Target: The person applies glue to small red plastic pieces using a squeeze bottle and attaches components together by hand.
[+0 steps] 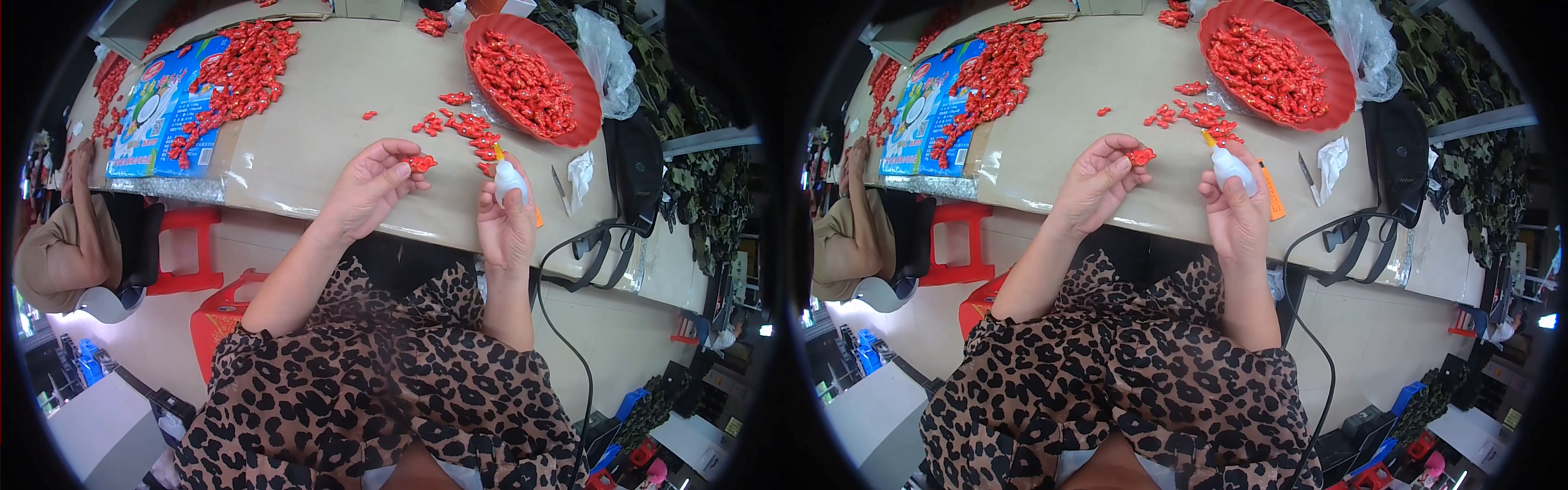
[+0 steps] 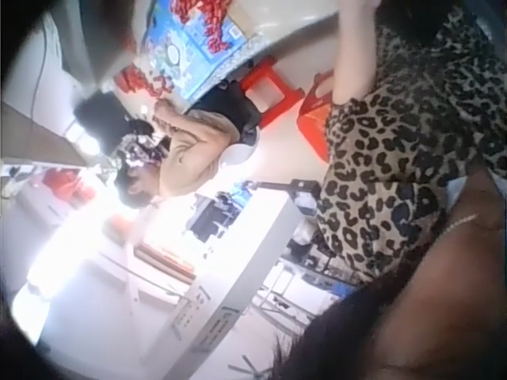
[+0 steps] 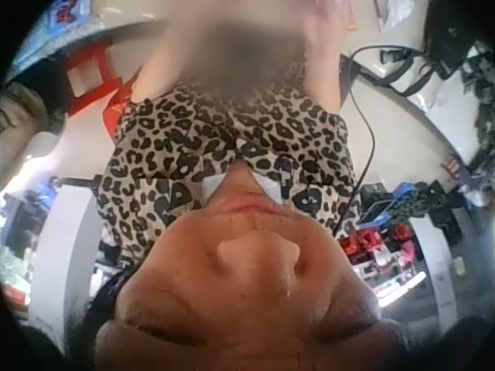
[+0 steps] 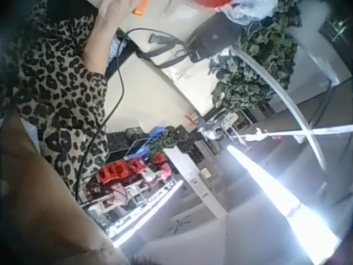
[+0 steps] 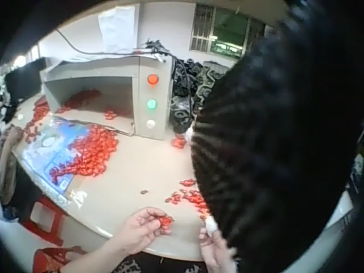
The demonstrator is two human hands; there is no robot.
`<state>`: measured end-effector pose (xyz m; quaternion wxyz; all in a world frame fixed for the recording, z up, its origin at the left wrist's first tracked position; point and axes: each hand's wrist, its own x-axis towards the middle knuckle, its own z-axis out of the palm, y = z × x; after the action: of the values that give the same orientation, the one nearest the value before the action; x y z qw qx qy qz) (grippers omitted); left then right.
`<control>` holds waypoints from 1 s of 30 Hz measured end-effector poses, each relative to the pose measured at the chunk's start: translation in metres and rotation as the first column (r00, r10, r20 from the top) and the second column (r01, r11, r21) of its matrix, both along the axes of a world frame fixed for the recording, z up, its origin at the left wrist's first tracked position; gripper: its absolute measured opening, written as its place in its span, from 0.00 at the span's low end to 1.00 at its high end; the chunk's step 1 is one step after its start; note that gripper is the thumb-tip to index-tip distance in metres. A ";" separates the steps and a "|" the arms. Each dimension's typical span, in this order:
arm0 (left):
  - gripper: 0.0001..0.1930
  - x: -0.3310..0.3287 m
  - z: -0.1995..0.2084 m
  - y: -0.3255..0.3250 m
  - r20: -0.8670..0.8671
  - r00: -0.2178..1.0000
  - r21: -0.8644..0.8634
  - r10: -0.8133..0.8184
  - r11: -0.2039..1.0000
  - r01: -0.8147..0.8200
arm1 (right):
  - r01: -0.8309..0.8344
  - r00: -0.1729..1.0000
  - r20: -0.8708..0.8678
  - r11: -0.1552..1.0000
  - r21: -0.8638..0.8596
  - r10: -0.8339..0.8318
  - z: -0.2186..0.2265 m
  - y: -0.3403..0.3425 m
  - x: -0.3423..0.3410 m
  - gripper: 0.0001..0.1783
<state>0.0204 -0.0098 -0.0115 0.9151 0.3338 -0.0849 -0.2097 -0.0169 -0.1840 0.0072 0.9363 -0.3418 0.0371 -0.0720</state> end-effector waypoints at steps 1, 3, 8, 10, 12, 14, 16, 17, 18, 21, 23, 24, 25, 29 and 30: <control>0.10 0.000 0.000 0.001 -0.015 1.000 -0.007 -0.001 1.000 0.001 | -0.039 0.998 -0.052 0.999 -0.018 0.038 0.001 0.000 0.000 0.19; 0.09 0.000 -0.003 0.001 -0.009 1.000 -0.029 -0.021 0.999 0.021 | -0.086 0.996 -0.011 0.995 -0.049 0.086 -0.004 -0.003 0.001 0.21; 0.09 -0.002 -0.005 0.009 -0.029 1.000 -0.106 0.001 0.994 -0.004 | -0.207 0.977 0.050 0.978 -0.009 0.207 0.001 -0.003 0.011 0.22; 0.09 -0.003 -0.004 0.017 -0.040 0.999 -0.155 0.029 0.987 -0.035 | -0.265 0.964 0.020 0.963 -0.042 0.266 0.004 -0.003 0.012 0.20; 0.09 -0.002 -0.004 0.025 -0.051 0.997 -0.190 0.054 0.980 -0.063 | -0.244 0.967 0.043 0.962 -0.125 0.251 0.001 -0.004 0.015 0.20; 0.09 -0.001 -0.006 0.031 -0.066 0.994 -0.223 0.091 0.969 -0.104 | -0.233 0.966 0.066 0.951 -0.205 0.250 0.001 -0.002 0.021 0.20; 0.09 0.001 -0.010 0.035 -0.069 0.993 -0.275 0.093 0.955 -0.109 | -0.206 0.972 0.069 0.958 -0.198 0.223 0.004 0.000 0.027 0.20; 0.09 0.001 -0.010 0.035 -0.070 0.993 -0.283 0.094 0.953 -0.110 | -0.207 0.972 0.067 0.956 -0.206 0.225 0.007 0.000 0.029 0.20; 0.09 0.000 -0.008 0.034 -0.086 0.992 -0.269 0.095 0.956 -0.115 | -0.220 0.972 0.049 0.959 -0.178 0.232 0.010 0.000 0.032 0.18; 0.09 0.001 -0.007 0.033 -0.101 0.991 -0.267 0.086 0.958 -0.110 | -0.229 0.970 0.038 0.951 -0.209 0.242 0.010 -0.005 0.036 0.16; 0.09 0.002 -0.007 0.033 -0.096 0.992 -0.275 0.081 0.956 -0.105 | -0.231 0.966 0.048 0.936 -0.266 0.252 0.011 -0.005 0.039 0.15; 0.08 0.001 -0.007 0.033 -0.099 0.992 -0.275 0.080 0.956 -0.105 | -0.200 0.973 0.045 0.925 -0.323 0.226 0.013 -0.002 0.041 0.15; 0.08 0.000 -0.008 0.034 -0.102 0.991 -0.274 0.081 0.956 -0.107 | -0.170 0.979 0.043 0.911 -0.377 0.200 0.016 0.002 0.043 0.15; 0.08 -0.004 -0.010 0.036 -0.077 0.995 -0.294 0.066 0.952 -0.085 | -0.245 0.963 -0.030 0.821 -0.516 0.269 0.029 0.026 0.060 0.14; 0.08 -0.005 -0.010 0.037 -0.061 0.997 -0.299 0.039 0.953 -0.056 | -0.297 0.947 -0.060 0.787 -0.541 0.317 0.027 0.032 0.066 0.13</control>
<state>0.0151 0.0269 -0.0219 0.9620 0.1868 -0.0827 -0.1814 0.0494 -0.1522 0.0342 0.8002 -0.5932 -0.0568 0.0677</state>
